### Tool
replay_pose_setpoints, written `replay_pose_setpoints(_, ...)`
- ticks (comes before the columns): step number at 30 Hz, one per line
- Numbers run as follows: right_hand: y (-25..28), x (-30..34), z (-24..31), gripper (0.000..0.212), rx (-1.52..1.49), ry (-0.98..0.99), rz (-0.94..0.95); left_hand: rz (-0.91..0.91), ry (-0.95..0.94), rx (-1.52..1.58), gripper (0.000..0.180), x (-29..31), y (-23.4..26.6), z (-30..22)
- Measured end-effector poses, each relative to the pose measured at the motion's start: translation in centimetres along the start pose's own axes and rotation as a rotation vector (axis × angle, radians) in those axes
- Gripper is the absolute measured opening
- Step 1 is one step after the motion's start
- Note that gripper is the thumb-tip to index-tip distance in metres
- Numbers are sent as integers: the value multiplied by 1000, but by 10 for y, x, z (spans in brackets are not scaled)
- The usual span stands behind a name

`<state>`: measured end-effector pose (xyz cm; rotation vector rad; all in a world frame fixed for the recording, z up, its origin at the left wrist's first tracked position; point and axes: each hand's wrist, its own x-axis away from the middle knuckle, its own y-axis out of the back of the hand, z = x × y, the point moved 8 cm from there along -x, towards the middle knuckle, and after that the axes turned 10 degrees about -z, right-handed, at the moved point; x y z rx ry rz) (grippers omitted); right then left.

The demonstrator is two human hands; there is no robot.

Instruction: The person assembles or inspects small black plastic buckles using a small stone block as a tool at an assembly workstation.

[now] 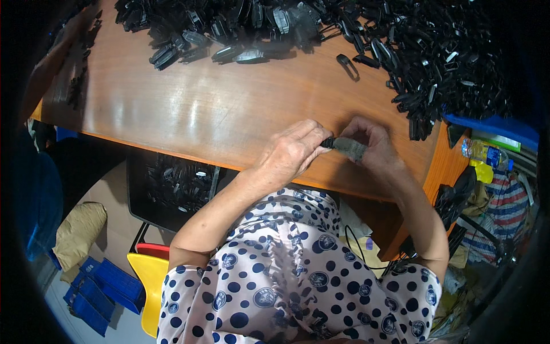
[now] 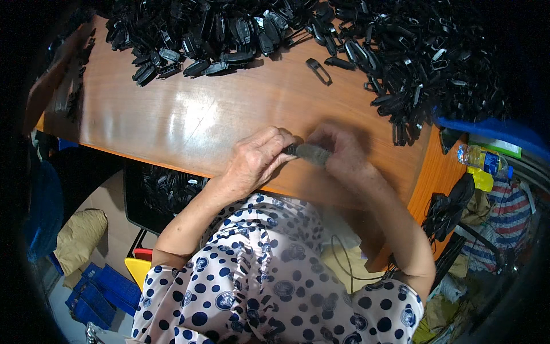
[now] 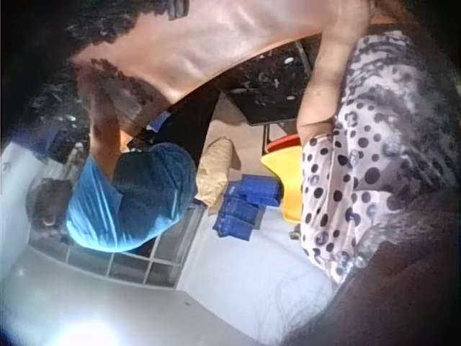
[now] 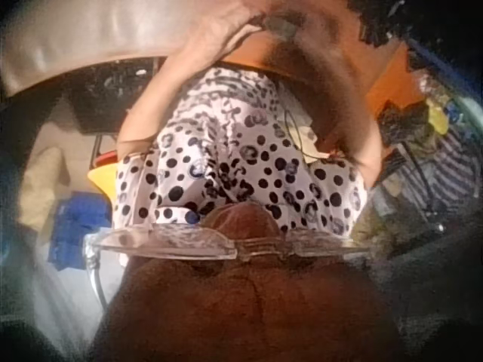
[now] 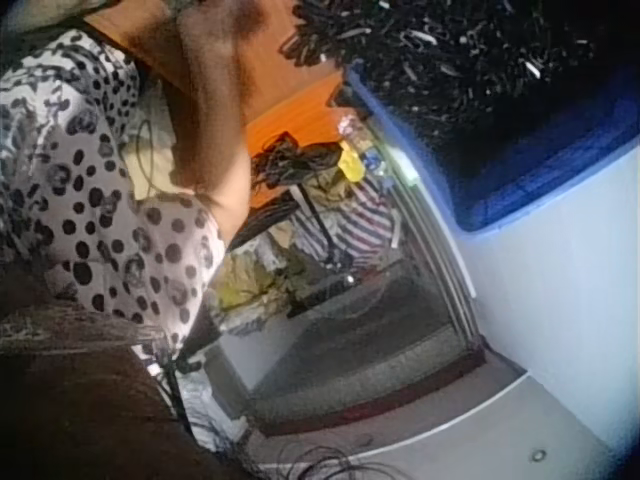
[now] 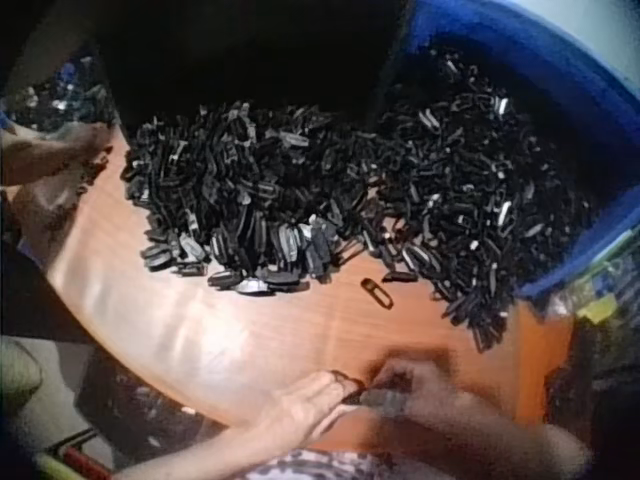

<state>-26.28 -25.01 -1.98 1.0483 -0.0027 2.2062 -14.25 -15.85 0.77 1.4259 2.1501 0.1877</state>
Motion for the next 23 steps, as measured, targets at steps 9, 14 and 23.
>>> replay_pose_setpoints(9, -5, 6, -3, 19, -129, 58, 84, 9, 13, -19, 18, -2, 1, 2)
replay_pose_setpoints(14, -36, 29, 5, 27, -624, 221, 375, -85, 158, 307, 21, 13, 15, -8)
replay_pose_setpoints(23, -69, 91, 45, 49, -778, 458, 555, -63, 782, 1176, 41, 51, -3, -20)
